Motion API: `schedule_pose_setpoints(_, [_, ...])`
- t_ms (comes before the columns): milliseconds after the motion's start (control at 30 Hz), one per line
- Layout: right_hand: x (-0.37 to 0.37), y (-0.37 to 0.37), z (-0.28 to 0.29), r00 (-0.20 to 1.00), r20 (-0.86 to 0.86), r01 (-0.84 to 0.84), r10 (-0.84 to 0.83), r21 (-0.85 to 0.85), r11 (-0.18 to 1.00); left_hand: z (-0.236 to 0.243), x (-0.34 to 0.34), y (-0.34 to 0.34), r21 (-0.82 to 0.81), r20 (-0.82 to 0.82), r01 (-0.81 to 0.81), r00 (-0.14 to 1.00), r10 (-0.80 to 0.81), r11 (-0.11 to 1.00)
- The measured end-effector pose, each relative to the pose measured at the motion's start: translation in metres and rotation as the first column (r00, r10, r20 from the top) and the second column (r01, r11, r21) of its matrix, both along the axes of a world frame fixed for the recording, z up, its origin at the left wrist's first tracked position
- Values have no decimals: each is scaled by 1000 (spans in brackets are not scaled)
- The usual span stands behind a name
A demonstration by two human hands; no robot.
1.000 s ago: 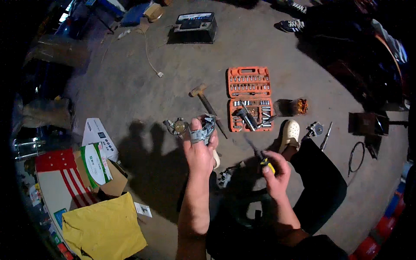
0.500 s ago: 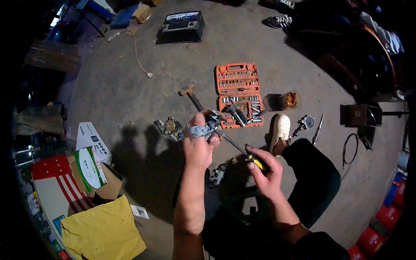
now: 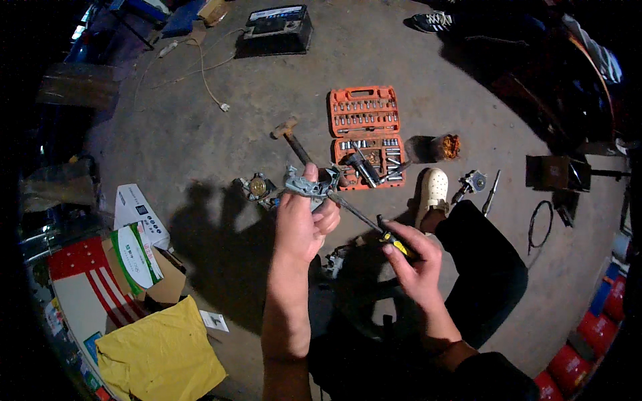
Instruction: The person sits on the floor and manipulates small mechanical components, likely from a bicycle or similar device. They use pliers to adjust and bend metal tabs on a small assembly, occasionally picking up other tools from a nearby kit.
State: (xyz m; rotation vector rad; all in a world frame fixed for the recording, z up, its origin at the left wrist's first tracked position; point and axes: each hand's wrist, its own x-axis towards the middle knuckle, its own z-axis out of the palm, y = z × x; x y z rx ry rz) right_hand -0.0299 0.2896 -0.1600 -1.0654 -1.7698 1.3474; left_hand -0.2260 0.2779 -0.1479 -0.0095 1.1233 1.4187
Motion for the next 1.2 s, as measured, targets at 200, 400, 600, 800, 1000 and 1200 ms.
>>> schedule_pose_setpoints(200, [-3, 3, 3, 997, -23, -80, 79, -59, 995, -11, -4, -8, 60, 353, -50, 935, 25, 997])
schedule_pose_setpoints(400, [2, -3, -9, 996, -80, -57, 46, -139, 989, -12, -9, -11, 74, 319, -62, 947, 35, 995])
schedule_pose_setpoints(600, [-25, 6, 7, 902, -289, 74, -321, -628, 775, -3, 13, -4, 81, -100, 9, 995, -1, 997])
schedule_pose_setpoints(800, [-35, 36, 43, 954, -272, -116, -122, -717, 688, -4, 35, -5, 103, -332, -55, 939, 87, 993])
schedule_pose_setpoints(1000, [-26, 46, 52, 956, -292, -183, -18, -645, 742, -6, 47, -6, 276, -450, -28, 879, 155, 961])
schedule_pose_setpoints(1200, [-28, 47, 57, 923, -353, -204, -153, -786, 583, -10, 52, -7, 348, -445, -23, 876, 186, 937])
